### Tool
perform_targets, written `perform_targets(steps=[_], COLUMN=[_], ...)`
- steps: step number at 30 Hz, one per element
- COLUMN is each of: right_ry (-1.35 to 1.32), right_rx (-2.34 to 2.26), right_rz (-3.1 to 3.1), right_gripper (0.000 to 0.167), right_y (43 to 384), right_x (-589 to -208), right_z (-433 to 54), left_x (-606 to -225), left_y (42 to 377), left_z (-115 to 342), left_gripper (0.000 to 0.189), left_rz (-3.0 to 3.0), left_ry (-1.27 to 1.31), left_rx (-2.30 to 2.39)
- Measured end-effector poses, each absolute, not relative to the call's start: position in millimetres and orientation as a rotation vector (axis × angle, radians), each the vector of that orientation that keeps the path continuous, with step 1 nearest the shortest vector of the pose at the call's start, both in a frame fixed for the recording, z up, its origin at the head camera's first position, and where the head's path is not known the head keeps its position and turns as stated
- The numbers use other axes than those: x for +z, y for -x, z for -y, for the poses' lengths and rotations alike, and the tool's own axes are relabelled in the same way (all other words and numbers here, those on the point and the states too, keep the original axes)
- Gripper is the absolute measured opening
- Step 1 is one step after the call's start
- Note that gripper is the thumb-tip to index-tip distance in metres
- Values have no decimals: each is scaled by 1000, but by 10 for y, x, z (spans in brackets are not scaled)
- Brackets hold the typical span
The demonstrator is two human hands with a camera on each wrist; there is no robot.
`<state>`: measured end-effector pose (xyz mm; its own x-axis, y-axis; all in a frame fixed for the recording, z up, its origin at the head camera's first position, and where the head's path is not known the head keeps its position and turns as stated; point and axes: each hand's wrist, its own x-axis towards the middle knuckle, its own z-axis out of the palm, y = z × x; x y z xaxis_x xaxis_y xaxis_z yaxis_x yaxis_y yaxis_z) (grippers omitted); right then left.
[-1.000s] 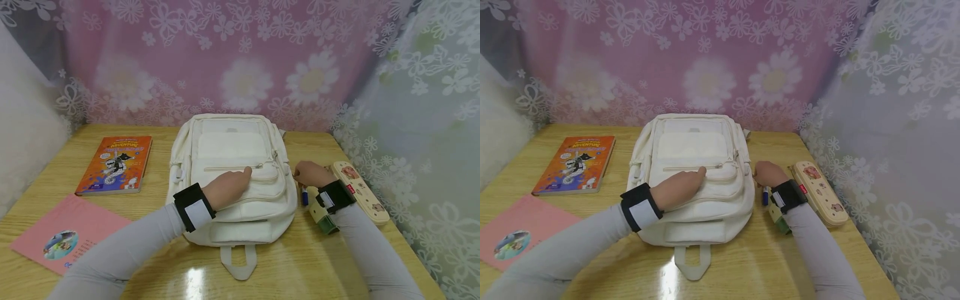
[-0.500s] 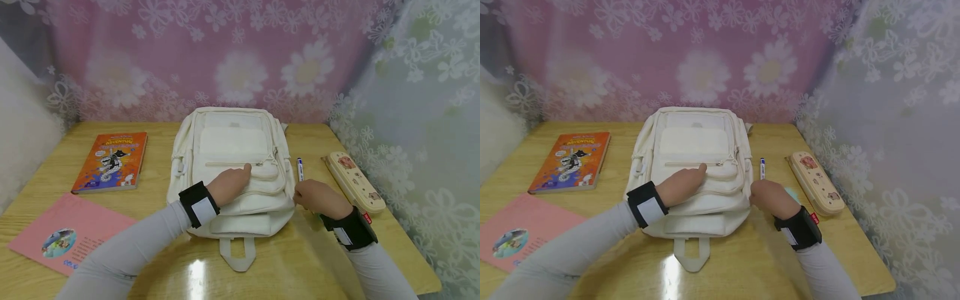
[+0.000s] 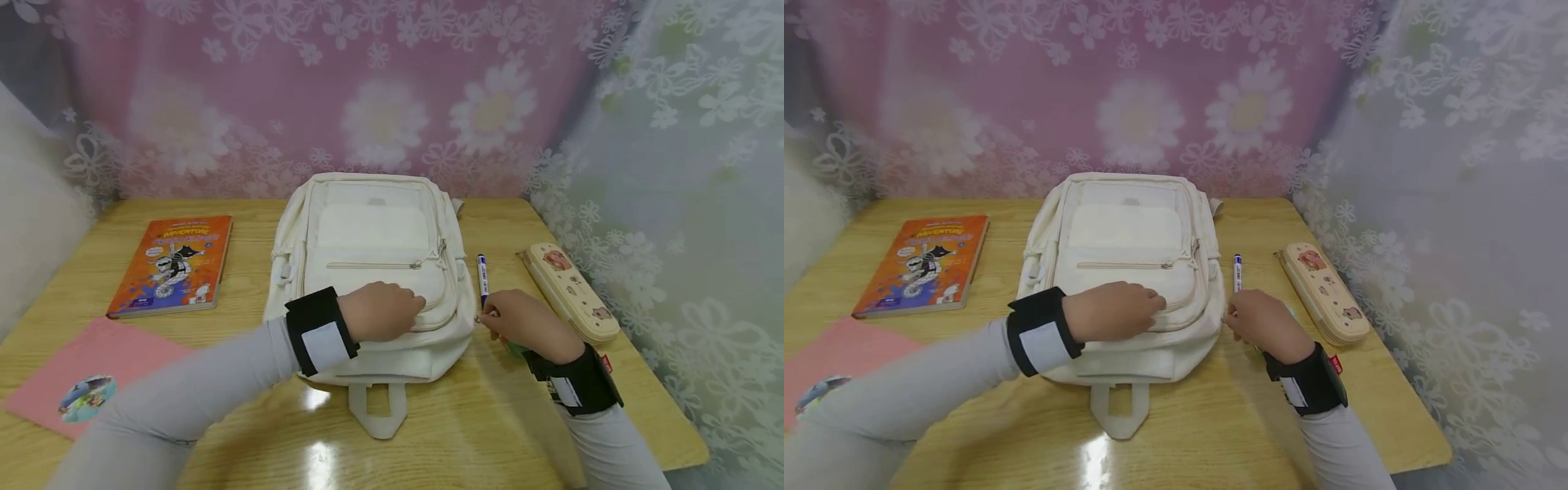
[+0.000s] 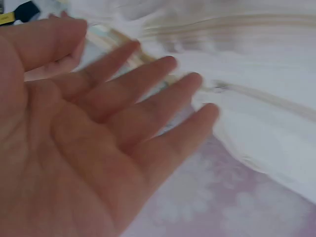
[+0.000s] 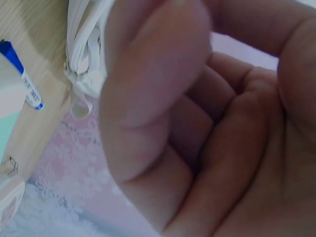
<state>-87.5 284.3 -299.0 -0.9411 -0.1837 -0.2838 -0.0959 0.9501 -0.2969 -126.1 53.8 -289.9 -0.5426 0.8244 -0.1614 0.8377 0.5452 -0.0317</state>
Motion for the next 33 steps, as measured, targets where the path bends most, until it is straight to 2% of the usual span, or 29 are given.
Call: perform_targets(steps=[5, 13, 21, 28, 31, 33], right_ry=[155, 65, 235, 424, 486, 511], right_rx=[-439, -496, -627, -498, -417, -343], right_rz=[-2895, -2951, -2882, -2896, -2936, -2952], right_gripper=[15, 16, 10, 19, 22, 30], right_y=[809, 725, 711, 886, 1015, 1096], right_x=[-2994, -2990, -2963, -2849, -2922, -3012], right_z=[-2872, -2840, -2961, -3190, -3204, -3180], left_x=[-2817, -3184, -3297, -3196, -3167, -3169], left_y=[1294, 1507, 1654, 1533, 1431, 1376], left_z=[-1041, -1616, -1681, -1560, -1497, -1469], left_gripper=[21, 15, 12, 11, 15, 17], left_rz=[-2580, -2587, -2443, -2509, -2521, -2515], left_ry=[-1497, -1481, -1488, -1667, -1744, -1773], left_rx=[-277, -223, 185, 137, 68, 38])
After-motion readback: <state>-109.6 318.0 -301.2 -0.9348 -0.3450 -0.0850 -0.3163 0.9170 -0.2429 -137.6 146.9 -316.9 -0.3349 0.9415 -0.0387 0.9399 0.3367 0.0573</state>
